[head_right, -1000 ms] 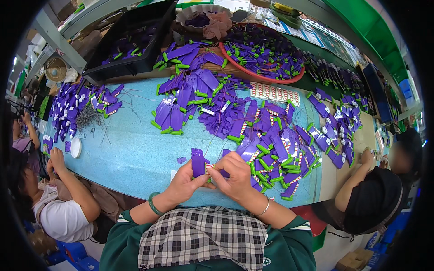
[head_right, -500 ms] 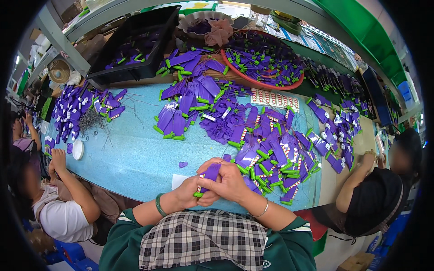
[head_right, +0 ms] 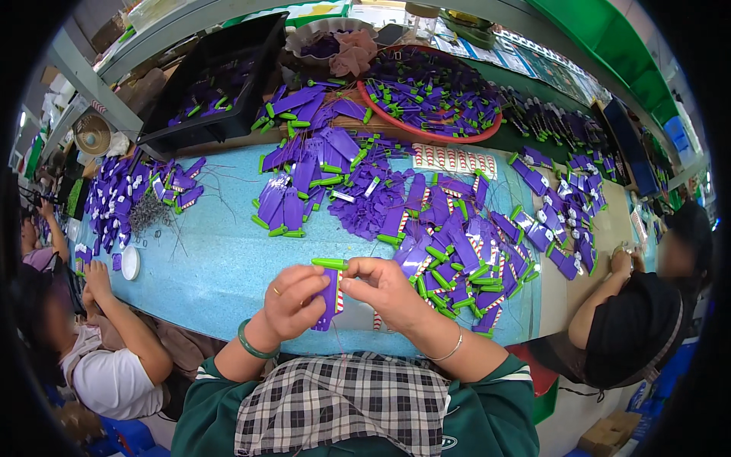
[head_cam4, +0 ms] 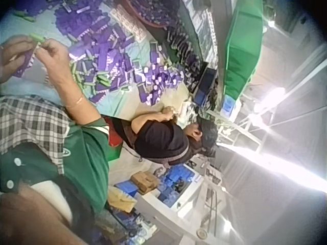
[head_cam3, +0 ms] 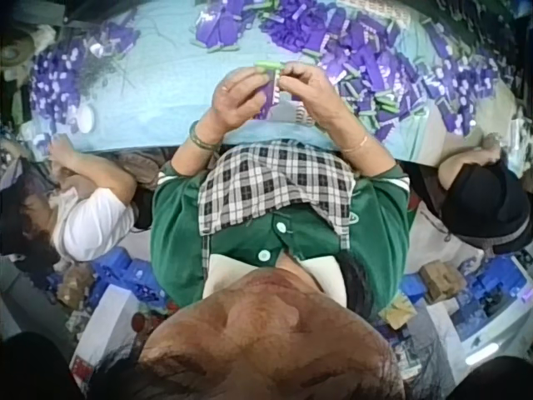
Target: The person assembles purple and green plastic components by hand at a factory workstation. They repeatedly pick up a purple piece, insert a green piece, and place the finished unit on the table. The person also briefly organizes a pile of purple parts on the table.
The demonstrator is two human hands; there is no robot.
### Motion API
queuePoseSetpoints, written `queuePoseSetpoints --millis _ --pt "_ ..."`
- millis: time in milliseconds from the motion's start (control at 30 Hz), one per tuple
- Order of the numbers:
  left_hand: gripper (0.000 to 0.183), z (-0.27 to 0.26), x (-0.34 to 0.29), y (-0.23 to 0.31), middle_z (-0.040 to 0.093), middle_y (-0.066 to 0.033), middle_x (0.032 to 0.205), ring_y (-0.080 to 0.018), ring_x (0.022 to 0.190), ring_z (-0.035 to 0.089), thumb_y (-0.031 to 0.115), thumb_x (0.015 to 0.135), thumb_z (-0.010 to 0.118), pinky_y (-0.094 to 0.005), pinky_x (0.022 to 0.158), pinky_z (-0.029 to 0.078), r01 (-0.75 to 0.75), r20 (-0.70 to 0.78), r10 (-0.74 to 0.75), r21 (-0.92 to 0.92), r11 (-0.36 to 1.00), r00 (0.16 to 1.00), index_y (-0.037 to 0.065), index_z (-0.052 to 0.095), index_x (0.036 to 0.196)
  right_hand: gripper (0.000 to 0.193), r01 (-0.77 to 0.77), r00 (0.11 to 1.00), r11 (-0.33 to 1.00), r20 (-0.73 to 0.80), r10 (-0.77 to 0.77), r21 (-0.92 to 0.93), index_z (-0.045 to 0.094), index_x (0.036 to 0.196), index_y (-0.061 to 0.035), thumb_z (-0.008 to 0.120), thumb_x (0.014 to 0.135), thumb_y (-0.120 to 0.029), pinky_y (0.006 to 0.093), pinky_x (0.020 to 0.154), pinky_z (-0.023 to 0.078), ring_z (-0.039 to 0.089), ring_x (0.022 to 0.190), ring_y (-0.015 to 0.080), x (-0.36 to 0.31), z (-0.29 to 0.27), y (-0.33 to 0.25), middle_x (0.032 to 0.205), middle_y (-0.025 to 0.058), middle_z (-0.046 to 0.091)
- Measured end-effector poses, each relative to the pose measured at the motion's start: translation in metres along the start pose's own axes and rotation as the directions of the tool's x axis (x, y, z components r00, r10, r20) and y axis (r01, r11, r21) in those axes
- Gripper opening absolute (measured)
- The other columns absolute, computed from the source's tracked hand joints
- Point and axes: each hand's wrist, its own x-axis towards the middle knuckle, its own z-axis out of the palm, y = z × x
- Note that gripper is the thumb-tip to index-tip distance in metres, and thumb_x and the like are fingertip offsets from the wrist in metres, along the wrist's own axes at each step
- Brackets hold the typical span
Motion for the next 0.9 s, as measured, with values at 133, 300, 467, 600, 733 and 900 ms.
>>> queuePoseSetpoints --millis 133,300,467,600,733,900 --pt "0.016 0.004 -0.005 0.003 0.060 -0.0103 0.096 -0.0261 0.091 0.064 0.002 0.066 0.066 -0.0308 0.072 0.057 -0.105 -0.004 0.105 -0.040 0.994 0.995 0.006 0.056 0.077 0.014 -0.036 0.998 0.999 -0.059 0.037 0.015 0.059 0.076 -0.0063 0.064 0.088 -0.012 0.0196 0.060 0.038 0.047 0.066 0.0013 0.003 0.006 -0.001 0.073 -0.0053 0.056" --pt "0.019 0.004 -0.006 0.009 0.060 -0.0101 0.093 -0.0262 0.086 0.064 -0.005 0.064 0.068 -0.0300 0.066 0.058 -0.156 -0.012 0.156 -0.092 0.983 0.988 0.003 0.060 0.079 0.025 -0.117 0.993 0.992 0.012 0.118 -0.056 0.058 0.067 -0.0078 0.063 0.090 -0.016 0.0192 0.054 0.035 0.044 0.061 0.0008 0.004 -0.001 0.006 0.066 -0.0070 0.053" --pt "0.010 0.002 -0.005 0.009 0.061 -0.0117 0.086 -0.0263 0.084 0.065 0.000 0.068 0.066 -0.0304 0.067 0.058 -0.143 -0.005 0.143 -0.065 0.988 0.990 0.002 0.061 0.077 0.033 -0.256 0.967 0.963 0.019 0.255 0.081 0.061 0.066 -0.0064 0.057 0.094 -0.024 0.0192 0.052 0.035 0.045 0.057 0.0023 -0.004 0.004 0.017 0.063 -0.0053 0.054" --pt "0.014 0.004 -0.008 0.010 0.061 -0.0120 0.088 -0.0274 0.083 0.065 -0.001 0.067 0.067 -0.0317 0.066 0.058 -0.081 0.023 0.083 -0.084 0.993 0.996 0.001 0.062 0.080 0.034 -0.329 0.933 0.944 0.148 0.327 -0.015 0.062 0.068 -0.0048 0.055 0.095 -0.024 0.0228 0.059 0.041 0.051 0.060 0.0071 -0.025 -0.001 0.007 0.063 -0.0010 0.057" --pt "0.015 0.015 -0.016 0.008 0.062 -0.0117 0.090 -0.0268 0.084 0.065 -0.005 0.069 0.067 -0.0316 0.065 0.056 0.125 -0.010 -0.129 -0.188 0.974 0.992 0.001 0.063 0.082 0.028 -0.079 0.982 0.972 0.151 0.114 -0.222 0.063 0.076 -0.0018 0.056 0.094 -0.021 0.0279 0.065 0.046 0.058 0.069 0.0124 -0.032 -0.024 0.008 0.073 0.0036 0.062" --pt "0.012 0.028 -0.002 0.011 0.061 -0.0106 0.086 -0.0236 0.076 0.063 -0.001 0.076 0.068 -0.0321 0.066 0.051 0.604 0.250 -0.557 -0.459 0.652 0.792 -0.001 0.063 0.087 0.010 0.391 0.806 0.437 0.072 -0.588 -0.810 0.061 0.093 -0.0001 0.063 0.086 -0.005 0.0302 0.071 0.049 0.060 0.075 0.0158 -0.013 -0.018 0.005 0.089 0.0069 0.063"
